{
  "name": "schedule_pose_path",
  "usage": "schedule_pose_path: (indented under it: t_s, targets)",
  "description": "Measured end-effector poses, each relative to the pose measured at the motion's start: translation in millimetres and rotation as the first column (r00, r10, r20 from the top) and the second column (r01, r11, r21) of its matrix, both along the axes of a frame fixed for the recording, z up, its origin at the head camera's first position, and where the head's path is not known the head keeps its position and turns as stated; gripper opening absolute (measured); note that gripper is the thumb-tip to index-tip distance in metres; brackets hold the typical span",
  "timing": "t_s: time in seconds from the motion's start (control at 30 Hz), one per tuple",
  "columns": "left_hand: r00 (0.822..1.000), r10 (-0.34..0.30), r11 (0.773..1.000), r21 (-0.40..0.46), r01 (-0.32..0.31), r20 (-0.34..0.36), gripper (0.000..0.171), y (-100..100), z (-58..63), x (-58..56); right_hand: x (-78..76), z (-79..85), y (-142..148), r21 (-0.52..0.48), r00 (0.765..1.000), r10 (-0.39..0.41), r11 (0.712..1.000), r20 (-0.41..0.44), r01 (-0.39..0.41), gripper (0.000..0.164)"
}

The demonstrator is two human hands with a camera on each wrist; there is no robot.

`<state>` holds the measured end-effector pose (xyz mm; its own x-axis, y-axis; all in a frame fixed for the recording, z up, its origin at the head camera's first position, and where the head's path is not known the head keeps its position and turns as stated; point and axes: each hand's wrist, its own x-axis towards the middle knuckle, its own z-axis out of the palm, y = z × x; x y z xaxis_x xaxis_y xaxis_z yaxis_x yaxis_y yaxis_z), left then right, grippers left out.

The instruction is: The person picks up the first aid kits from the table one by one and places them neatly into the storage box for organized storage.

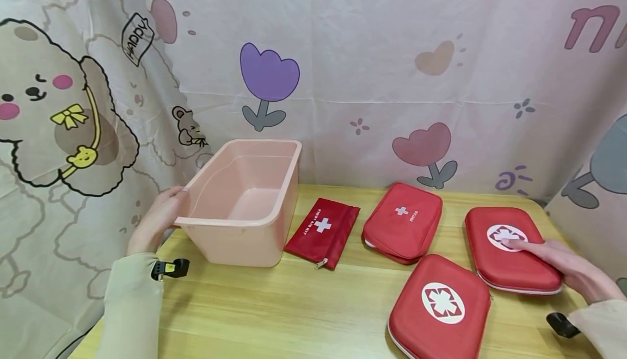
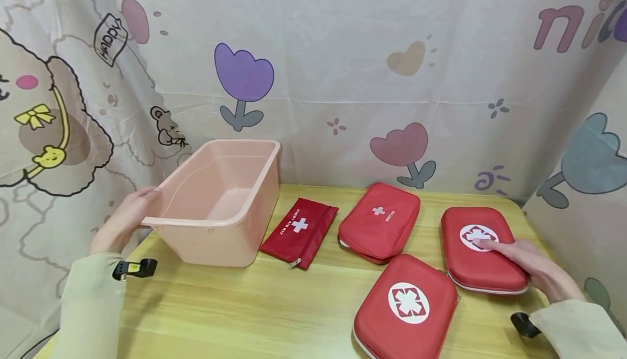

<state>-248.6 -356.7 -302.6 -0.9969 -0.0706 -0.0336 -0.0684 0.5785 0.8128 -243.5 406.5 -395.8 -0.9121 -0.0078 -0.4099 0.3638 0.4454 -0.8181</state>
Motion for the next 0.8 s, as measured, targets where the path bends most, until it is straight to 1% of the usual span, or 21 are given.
schedule_pose_path:
  t_s: [0.13,0.3,0.37,0.43,0.47,0.57,0.7,0.8]
  targets:
    - [1.000,0.004,1.000,0.001,-0.004,-0.003,0.070,0,0.5,0.3,-0.4,3.9,-1,-0.053,0.999,-0.034,0.998,-0.021,0.033,0.035]
    - [1.000,0.007,1.000,0.009,-0.007,-0.013,0.069,1,1.1,0.1,1.5,1.3,0,-0.062,0.996,-0.046,0.997,-0.070,0.042,0.035]
    - [1.000,0.006,1.000,0.014,-0.006,-0.017,0.068,1,1.2,0.0,2.9,-1.9,3,-0.097,0.996,-0.050,0.994,-0.077,0.042,0.033]
    - [1.000,0.006,1.000,0.013,-0.006,-0.016,0.068,1,1.2,-0.2,4.6,-5.0,5,-0.158,0.996,-0.060,0.986,-0.060,0.050,0.030]
    - [1.000,0.005,1.000,0.013,-0.004,-0.015,0.068,1,1.2,-0.2,5.7,-7.0,6,-0.193,0.997,-0.062,0.980,-0.048,0.052,0.029]
    - [1.000,0.003,1.000,0.009,-0.003,-0.018,0.067,2,1.5,-0.4,7.4,-10.7,8,-0.288,0.995,-0.100,0.953,0.009,0.098,0.026]
    - [1.000,0.005,1.000,0.005,-0.005,-0.022,0.067,3,2.1,-0.7,9.5,-11.4,9,-0.404,0.988,-0.141,0.902,0.063,0.154,0.025]
    - [1.000,0.006,1.000,0.008,-0.005,-0.023,0.067,3,2.4,-0.8,11.0,-10.0,9,-0.471,0.986,-0.145,0.866,0.086,0.168,0.025]
